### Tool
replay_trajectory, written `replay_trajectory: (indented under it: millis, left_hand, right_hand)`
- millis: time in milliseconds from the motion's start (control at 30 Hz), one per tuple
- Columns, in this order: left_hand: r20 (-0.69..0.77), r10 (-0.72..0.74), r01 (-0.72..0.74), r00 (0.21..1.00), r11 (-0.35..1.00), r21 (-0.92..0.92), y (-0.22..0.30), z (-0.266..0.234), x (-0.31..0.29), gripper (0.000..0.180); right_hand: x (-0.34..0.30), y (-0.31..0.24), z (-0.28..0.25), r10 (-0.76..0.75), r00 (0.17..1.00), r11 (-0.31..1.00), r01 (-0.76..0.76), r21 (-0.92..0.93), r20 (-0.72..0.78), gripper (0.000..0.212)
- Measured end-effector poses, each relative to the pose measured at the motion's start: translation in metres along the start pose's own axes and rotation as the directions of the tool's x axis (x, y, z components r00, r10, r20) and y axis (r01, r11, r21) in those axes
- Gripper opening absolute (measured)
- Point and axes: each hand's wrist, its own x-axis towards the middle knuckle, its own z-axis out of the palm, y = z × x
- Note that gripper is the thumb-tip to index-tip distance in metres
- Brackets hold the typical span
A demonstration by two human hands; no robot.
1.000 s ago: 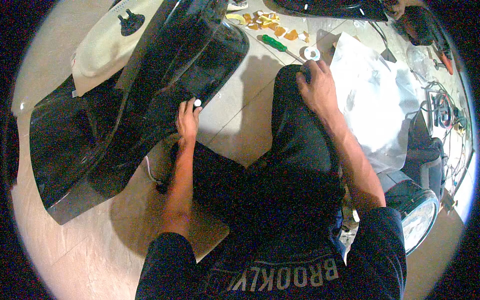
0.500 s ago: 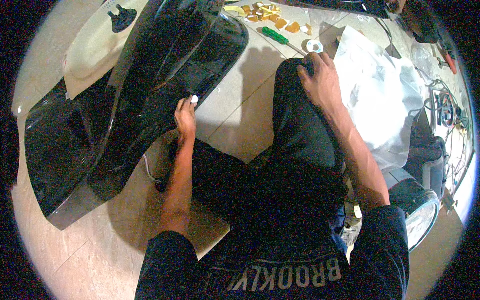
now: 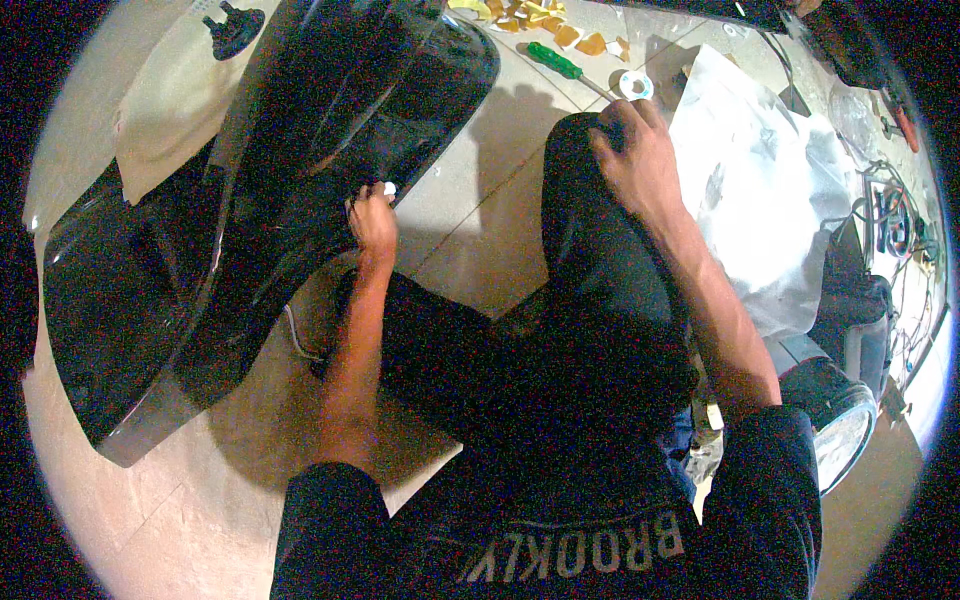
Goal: The person installs a black toilet by connecting a water supply line to the tank, tightening the plastic nuts by hand, and then placing the lid onto the tank.
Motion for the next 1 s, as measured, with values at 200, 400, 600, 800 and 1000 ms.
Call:
replay_trajectory:
  millis: [200,400,600,800,1000]
  left_hand:
    - [0.046,0.26,-0.262,0.964,0.924,0.279,-0.005,0.003,0.006,0.011]
    - [0.019,0.094,-0.095,0.995,0.993,0.073,-0.001,-0.003,0.004,0.011]
    - [0.141,-0.107,0.094,0.984,0.991,0.091,0.001,-0.026,0.006,0.023]
    - [0.361,-0.315,0.346,0.878,0.938,-0.024,0.011,-0.066,-0.028,0.031]
    - [-0.083,-0.396,0.23,0.914,0.677,-0.699,0.004,-0.063,-0.148,0.021]
  right_hand:
    - [0.01,-0.001,0.009,-0.049,0.999,0.999,0.049,-0.022,0.004,0.026]
    - [0.01,-0.003,0.008,-0.058,0.998,0.997,0.057,-0.061,-0.008,0.027]
    - [0.004,0.002,0.006,-0.065,0.996,0.998,0.064,-0.018,-0.054,0.026]
    - [0.003,0.007,0.004,-0.03,0.998,0.999,0.028,-0.039,-0.059,0.024]
    - [-0.006,0.017,-0.001,-0.058,0.996,0.995,0.052,-0.09,-0.068,0.03]
